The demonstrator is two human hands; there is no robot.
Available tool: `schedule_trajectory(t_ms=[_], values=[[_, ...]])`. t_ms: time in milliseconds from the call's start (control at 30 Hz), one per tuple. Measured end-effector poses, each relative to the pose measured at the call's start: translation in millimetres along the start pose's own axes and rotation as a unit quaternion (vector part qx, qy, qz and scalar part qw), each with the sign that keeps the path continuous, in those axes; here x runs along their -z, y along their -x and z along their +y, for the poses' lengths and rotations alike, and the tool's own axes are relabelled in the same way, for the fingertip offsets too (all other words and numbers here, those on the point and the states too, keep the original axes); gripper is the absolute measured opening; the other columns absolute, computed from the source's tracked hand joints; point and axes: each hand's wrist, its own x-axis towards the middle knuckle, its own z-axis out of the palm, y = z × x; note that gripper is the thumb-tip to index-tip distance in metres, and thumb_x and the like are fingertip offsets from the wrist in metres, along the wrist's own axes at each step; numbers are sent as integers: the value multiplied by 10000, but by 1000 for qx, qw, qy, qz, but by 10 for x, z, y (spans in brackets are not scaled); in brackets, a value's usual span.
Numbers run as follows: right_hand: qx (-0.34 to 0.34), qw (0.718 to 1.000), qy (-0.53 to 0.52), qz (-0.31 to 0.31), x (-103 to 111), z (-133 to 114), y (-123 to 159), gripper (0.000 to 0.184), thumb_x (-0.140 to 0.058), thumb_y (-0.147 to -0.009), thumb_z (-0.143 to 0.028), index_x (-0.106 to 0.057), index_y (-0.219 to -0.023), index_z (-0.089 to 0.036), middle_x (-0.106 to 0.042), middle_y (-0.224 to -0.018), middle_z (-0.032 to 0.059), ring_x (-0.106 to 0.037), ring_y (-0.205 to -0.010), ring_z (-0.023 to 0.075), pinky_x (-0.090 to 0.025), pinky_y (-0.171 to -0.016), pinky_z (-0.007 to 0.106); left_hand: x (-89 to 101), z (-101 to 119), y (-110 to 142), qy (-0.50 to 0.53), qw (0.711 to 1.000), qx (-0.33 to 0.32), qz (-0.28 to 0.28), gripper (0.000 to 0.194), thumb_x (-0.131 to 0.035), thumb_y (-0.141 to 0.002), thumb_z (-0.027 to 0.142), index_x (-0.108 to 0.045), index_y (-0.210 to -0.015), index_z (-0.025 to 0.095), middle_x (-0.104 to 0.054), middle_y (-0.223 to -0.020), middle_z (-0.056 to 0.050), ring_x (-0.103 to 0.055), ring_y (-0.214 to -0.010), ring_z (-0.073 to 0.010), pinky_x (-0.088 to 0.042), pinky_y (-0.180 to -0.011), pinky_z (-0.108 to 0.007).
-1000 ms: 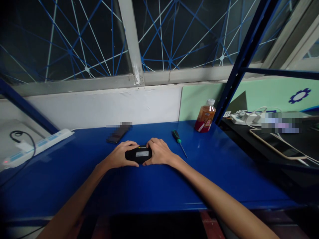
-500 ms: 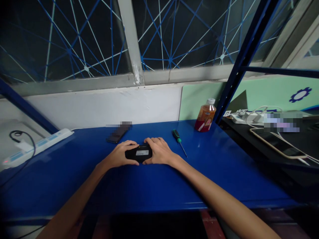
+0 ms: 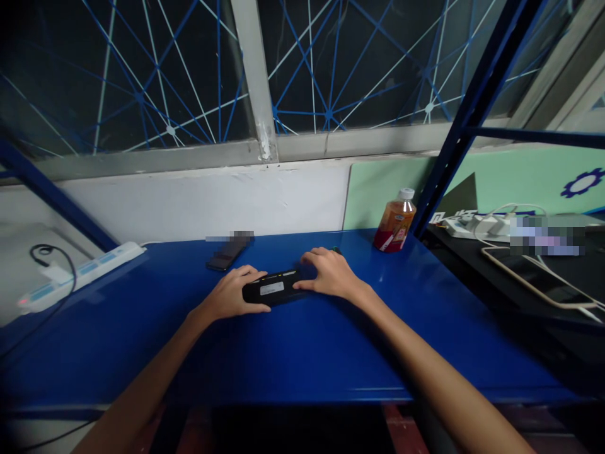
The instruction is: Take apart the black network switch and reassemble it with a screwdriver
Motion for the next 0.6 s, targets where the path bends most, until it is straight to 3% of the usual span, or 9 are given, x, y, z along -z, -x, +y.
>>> schedule_trajectory(t_ms=[100,233,300,367,467,600], values=[[-51,999,-12,7,6,-78,-15,313,-606,-815,-495,-672,-806,-189,-689,-724,53,-618,-656,187,-395,-567,286,-30,5,-4,-5,999,14,36,682,-709,-614,622,-655,-1136,187,-625,-1003,-98,-601,-908,-270,-485,-795,-381],[-118,984,-130,-19,-116,-245,-4,490,-500,-874,-531,-616,-558,-175,-627,-493,33,-525,-391,112,-344,-436,250,-100,15,-14,-21,992,4,128,561,-728,-624,572,-694,-1019,174,-637,-938,-85,-617,-841,-232,-518,-752,-354],[-146,957,-244,-50,-208,-310,7,584,-425,-897,-573,-585,-512,-164,-618,-448,36,-500,-310,86,-371,-402,224,-134,39,-20,-36,983,-10,180,553,-728,-634,560,-689,-1019,166,-640,-937,-91,-618,-845,-234,-527,-770,-361],[-176,935,-302,-54,-302,-354,12,618,-429,-878,-612,-583,-487,-159,-567,-363,28,-502,-282,86,-397,-389,202,-157,79,-24,-48,973,-21,225,551,-727,-646,548,-679,-1033,158,-639,-943,-98,-618,-847,-235,-530,-786,-366],[-221,898,-375,-66,-428,-399,0,626,-453,-843,-651,-599,-505,-145,-617,-418,60,-532,-284,110,-387,-309,195,-178,154,-27,-59,961,-23,270,532,-725,-666,522,-664,-1049,157,-636,-948,-103,-616,-856,-241,-530,-788,-368],[-274,798,-534,-55,-544,-479,-40,531,-555,-823,-585,-635,-602,-109,-690,-573,111,-626,-384,158,-508,-364,242,-200,223,-36,-59,946,-15,318,496,-713,-689,500,-654,-1051,167,-634,-951,-102,-612,-890,-252,-520,-798,-365]])
